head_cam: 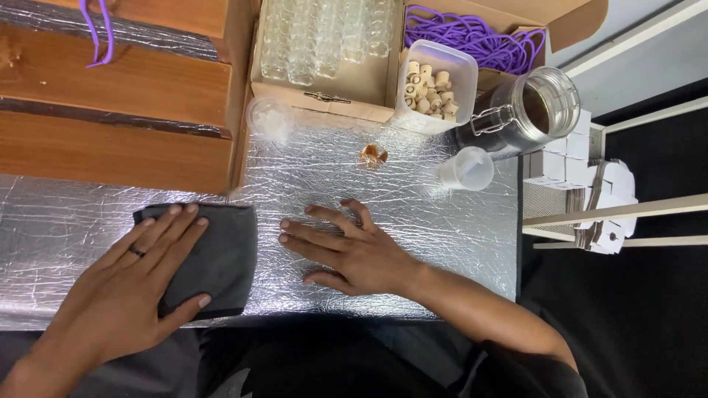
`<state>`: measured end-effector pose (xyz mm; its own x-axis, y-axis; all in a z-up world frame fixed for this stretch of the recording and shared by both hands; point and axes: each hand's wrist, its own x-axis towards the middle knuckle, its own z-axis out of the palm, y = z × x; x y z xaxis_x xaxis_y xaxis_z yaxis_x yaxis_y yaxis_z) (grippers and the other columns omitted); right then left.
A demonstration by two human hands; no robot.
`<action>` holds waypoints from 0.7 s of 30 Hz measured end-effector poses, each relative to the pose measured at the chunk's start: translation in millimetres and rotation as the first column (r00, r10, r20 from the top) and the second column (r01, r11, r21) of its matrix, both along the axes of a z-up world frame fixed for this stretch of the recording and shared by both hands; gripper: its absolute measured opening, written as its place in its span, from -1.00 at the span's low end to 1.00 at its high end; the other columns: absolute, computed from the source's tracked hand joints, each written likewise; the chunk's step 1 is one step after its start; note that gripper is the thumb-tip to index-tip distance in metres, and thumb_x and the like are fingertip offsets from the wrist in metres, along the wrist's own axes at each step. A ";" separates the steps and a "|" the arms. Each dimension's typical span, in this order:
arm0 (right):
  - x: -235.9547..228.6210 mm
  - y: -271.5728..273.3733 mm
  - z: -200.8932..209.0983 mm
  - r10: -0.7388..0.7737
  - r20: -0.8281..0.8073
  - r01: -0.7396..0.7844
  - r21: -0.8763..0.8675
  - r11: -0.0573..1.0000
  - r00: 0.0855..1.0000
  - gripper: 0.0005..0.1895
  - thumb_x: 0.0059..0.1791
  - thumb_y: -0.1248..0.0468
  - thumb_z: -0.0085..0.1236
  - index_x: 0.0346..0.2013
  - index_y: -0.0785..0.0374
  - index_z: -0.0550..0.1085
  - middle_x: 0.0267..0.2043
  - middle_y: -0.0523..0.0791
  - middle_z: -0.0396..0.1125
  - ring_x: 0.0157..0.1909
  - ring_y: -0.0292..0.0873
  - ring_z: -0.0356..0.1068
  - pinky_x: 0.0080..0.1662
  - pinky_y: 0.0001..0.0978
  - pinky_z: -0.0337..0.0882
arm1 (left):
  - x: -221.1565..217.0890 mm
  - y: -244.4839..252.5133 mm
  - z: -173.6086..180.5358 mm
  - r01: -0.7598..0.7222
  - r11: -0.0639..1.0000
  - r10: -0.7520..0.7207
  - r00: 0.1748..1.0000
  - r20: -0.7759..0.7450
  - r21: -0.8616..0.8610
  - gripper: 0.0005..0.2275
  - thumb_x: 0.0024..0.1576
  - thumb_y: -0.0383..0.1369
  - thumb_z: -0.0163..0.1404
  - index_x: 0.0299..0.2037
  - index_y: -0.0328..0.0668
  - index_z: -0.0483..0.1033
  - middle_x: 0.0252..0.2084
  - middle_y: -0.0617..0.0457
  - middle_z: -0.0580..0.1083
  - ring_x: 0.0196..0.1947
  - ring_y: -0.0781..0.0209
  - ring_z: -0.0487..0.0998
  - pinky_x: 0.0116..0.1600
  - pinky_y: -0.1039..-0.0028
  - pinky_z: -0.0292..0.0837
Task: Assembling a small perfume bottle by placing it in a pouch, threading a purple cord through a wooden cap, and attaching the cap to the bottle.
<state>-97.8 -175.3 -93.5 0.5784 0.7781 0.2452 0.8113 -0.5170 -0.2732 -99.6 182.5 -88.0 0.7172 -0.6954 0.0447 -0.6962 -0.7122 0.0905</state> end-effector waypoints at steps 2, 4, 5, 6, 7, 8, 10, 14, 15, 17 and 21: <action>1.7 1.4 -2.0 0.002 0.009 -0.002 0.007 1.000 1.000 -0.39 0.15 -0.16 0.05 0.43 0.00 0.27 0.50 -0.27 0.16 0.49 -0.05 0.15 0.36 0.04 0.04 | 4.0 -4.9 15.4 0.000 1.000 0.001 0.999 0.052 -0.013 -0.21 0.08 0.15 -0.21 0.48 -0.14 0.06 0.55 0.01 0.09 0.50 0.20 0.10 0.49 0.38 -0.02; 0.6 -1.5 -2.7 -0.003 0.014 0.003 0.007 1.000 1.000 -0.38 0.15 -0.16 0.06 0.42 0.00 0.28 0.49 -0.28 0.17 0.47 -0.05 0.14 0.37 0.04 0.03 | 10.3 -18.0 29.8 0.006 0.999 -0.003 0.995 0.099 -0.032 -0.30 0.08 0.07 -0.15 0.39 -0.19 0.29 0.48 -0.05 0.29 0.41 0.16 0.35 0.42 0.32 0.25; 1.7 -2.8 -2.3 0.008 0.025 -0.010 0.065 0.998 1.000 -0.42 0.14 -0.08 0.14 0.36 0.10 0.33 0.45 -0.20 0.18 0.44 -0.05 0.17 0.34 -0.01 0.07 | 15.5 -26.5 37.4 0.032 0.999 -0.023 0.976 0.216 -0.038 -0.48 0.14 -0.01 -0.07 0.22 -0.15 0.46 0.28 0.02 0.46 0.20 0.22 0.50 0.20 0.38 0.40; 2.9 -4.1 -2.0 0.018 0.037 -0.023 0.123 0.992 0.999 -0.46 0.14 0.00 0.22 0.31 0.21 0.38 0.42 -0.13 0.19 0.40 -0.04 0.19 0.30 -0.07 0.12 | 20.8 -34.8 45.0 0.056 0.998 -0.040 0.943 0.330 -0.040 -0.64 0.20 -0.09 0.01 0.04 -0.11 0.62 0.08 0.09 0.63 -0.01 0.29 0.65 -0.02 0.44 0.55; 3.8 -6.2 -2.5 0.018 0.034 -0.022 0.122 0.992 0.999 -0.46 0.14 0.00 0.22 0.31 0.21 0.38 0.42 -0.13 0.19 0.40 -0.04 0.19 0.30 -0.07 0.12 | 28.8 -48.2 49.8 0.057 0.998 -0.041 0.944 0.328 -0.041 -0.64 0.20 -0.09 0.01 0.04 -0.11 0.62 0.08 0.09 0.63 -0.01 0.29 0.65 -0.02 0.44 0.55; 4.9 -8.3 -3.1 -0.055 0.063 0.041 0.212 0.976 0.996 -0.57 0.15 0.06 0.15 0.21 0.21 0.40 0.35 -0.07 0.23 0.27 -0.10 0.24 0.23 -0.15 0.12 | 37.0 -61.7 54.6 0.177 0.974 -0.124 0.940 0.318 -0.144 -0.74 0.20 -0.24 0.06 -0.01 -0.15 0.63 0.03 0.05 0.63 -0.07 0.22 0.66 -0.04 0.40 0.56; 8.6 -14.6 -5.9 -0.125 0.085 0.094 0.304 0.948 0.988 -0.68 0.15 0.12 0.09 0.12 0.22 0.42 0.28 -0.01 0.26 0.13 -0.15 0.30 0.15 -0.22 0.13 | 51.8 -91.3 58.0 0.286 0.927 -0.202 0.927 0.316 -0.244 -0.83 0.19 -0.39 0.11 -0.05 -0.19 0.63 -0.01 0.01 0.64 -0.13 0.14 0.67 -0.06 0.36 0.57; 14.0 -28.1 -9.8 -0.453 -0.110 0.435 0.543 0.718 0.885 -0.71 0.18 0.21 -0.10 0.11 0.33 0.33 0.03 0.02 0.21 0.03 -0.10 0.25 -0.03 -0.33 0.31 | 77.3 -152.4 43.8 0.373 0.814 -0.247 0.916 0.315 -0.446 -0.83 0.23 -0.45 0.06 0.00 -0.22 0.58 -0.02 0.00 0.63 -0.16 0.14 0.66 -0.07 0.35 0.56; 17.5 -31.0 -8.9 -0.534 -0.222 0.555 0.558 0.617 0.816 -0.69 0.19 0.17 -0.14 0.13 0.31 0.29 0.03 -0.01 0.15 -0.03 -0.16 0.21 -0.14 -0.41 0.34 | 84.6 -166.9 39.5 0.357 0.764 -0.228 0.929 0.292 -0.538 -0.83 0.23 -0.51 0.09 0.00 -0.26 0.54 -0.05 -0.03 0.63 -0.12 0.07 0.67 -0.03 0.31 0.58; 22.2 -37.8 -4.1 -0.547 -0.292 0.613 0.495 0.616 0.785 -0.68 0.15 0.24 -0.10 0.17 0.31 0.24 0.00 -0.01 0.08 -0.15 -0.13 0.23 -0.24 -0.34 0.34 | 96.0 -187.6 22.8 0.225 0.705 -0.178 0.974 0.139 -0.673 -0.82 0.21 -0.52 0.03 0.00 -0.24 0.55 -0.10 -0.05 0.60 -0.14 0.03 0.66 -0.07 0.31 0.57; 29.6 -44.7 -3.6 -0.629 -0.427 0.757 0.292 0.584 0.650 -0.66 0.08 0.33 0.03 0.13 0.32 0.26 -0.10 -0.04 0.07 -0.35 -0.07 0.36 -0.46 -0.27 0.43 | 109.5 -205.6 -5.9 -0.034 0.633 -0.141 0.977 -0.158 -0.773 -0.75 0.18 -0.56 -0.03 0.05 -0.25 0.53 -0.13 -0.05 0.53 -0.10 -0.01 0.63 -0.07 0.31 0.58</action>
<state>-68.2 -220.1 -97.1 0.9811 -0.0352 0.1902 0.1176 -0.6719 -0.7313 9.8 -23.0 -93.9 0.7341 -0.5069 0.4517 -0.6371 -0.2840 0.7166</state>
